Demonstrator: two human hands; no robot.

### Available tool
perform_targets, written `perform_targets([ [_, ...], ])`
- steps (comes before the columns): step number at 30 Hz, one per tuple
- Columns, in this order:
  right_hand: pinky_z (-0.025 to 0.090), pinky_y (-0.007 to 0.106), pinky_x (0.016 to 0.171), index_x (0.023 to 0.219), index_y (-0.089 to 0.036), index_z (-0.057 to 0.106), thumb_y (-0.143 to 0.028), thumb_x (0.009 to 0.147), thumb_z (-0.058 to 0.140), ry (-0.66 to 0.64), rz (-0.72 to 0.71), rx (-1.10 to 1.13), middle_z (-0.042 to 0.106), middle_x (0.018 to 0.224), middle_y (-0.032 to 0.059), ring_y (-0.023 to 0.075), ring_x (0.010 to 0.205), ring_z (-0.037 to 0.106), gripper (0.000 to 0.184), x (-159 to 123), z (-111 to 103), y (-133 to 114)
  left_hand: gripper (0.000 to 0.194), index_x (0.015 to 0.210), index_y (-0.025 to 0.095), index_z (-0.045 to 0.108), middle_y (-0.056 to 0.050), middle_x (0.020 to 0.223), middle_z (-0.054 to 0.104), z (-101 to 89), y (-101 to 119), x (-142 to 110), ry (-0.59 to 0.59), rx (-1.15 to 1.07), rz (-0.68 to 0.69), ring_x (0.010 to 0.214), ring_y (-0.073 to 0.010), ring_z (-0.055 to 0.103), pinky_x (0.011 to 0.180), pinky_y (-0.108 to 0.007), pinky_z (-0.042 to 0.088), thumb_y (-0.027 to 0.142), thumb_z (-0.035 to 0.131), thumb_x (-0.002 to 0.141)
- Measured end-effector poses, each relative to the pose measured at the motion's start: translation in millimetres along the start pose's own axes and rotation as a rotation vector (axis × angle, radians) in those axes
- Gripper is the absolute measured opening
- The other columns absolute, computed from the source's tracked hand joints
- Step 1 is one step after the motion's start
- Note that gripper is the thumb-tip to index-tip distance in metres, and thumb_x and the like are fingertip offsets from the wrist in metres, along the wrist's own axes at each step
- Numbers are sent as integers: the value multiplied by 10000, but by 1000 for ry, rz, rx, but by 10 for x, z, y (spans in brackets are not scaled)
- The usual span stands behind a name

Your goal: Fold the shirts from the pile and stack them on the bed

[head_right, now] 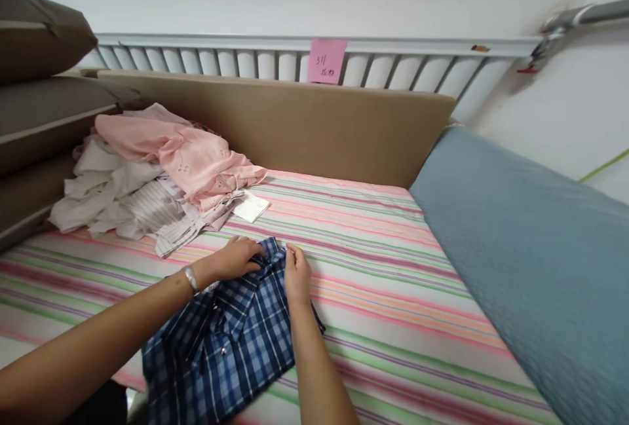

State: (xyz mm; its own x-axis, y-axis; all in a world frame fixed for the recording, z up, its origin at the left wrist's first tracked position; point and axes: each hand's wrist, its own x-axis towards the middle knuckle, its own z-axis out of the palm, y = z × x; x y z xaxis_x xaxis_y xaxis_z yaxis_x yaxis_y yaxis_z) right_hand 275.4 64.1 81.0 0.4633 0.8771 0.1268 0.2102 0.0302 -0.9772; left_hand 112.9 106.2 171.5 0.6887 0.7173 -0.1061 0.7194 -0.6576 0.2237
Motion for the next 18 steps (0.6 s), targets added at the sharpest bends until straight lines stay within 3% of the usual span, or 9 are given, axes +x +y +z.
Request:
perform_targets([
  [2,416,346,915,1044,-184,641,-457,803,442,-5,7,0,669,1077,78,218,1017,585,415,1,0,18,216,945,221,663,-56,1021,676,-62,-2,64,-97,28,-10,1009,-258,573,912,-389,378,275,662,736],
  [4,414,342,911,1042,-193,640,-457,811,441,-8,10,6,669,1076,71,215,1013,583,403,2,-2,29,176,871,220,673,-38,958,687,-123,-18,84,-121,7,-18,935,-229,595,841,-316,398,245,693,699],
  [7,419,334,893,1036,-206,638,-476,810,455,-10,22,23,674,1051,57,210,989,585,397,-5,-9,27,107,785,208,667,-26,840,681,-186,-43,35,-50,-50,-18,810,-198,597,723,-263,389,221,688,681],
  [12,443,316,820,950,-191,655,-517,776,502,-16,28,90,685,933,51,213,920,587,401,-33,-35,-38,36,688,192,600,-16,705,620,-203,-61,-101,153,-75,-17,696,-178,541,649,-267,338,167,587,665],
  [18,469,310,773,991,-189,637,-498,715,607,-96,-5,120,687,868,32,200,834,610,415,-74,-27,-64,75,674,198,550,-3,636,577,-183,-65,-94,145,-79,-45,607,-163,499,564,-266,294,156,501,636],
])
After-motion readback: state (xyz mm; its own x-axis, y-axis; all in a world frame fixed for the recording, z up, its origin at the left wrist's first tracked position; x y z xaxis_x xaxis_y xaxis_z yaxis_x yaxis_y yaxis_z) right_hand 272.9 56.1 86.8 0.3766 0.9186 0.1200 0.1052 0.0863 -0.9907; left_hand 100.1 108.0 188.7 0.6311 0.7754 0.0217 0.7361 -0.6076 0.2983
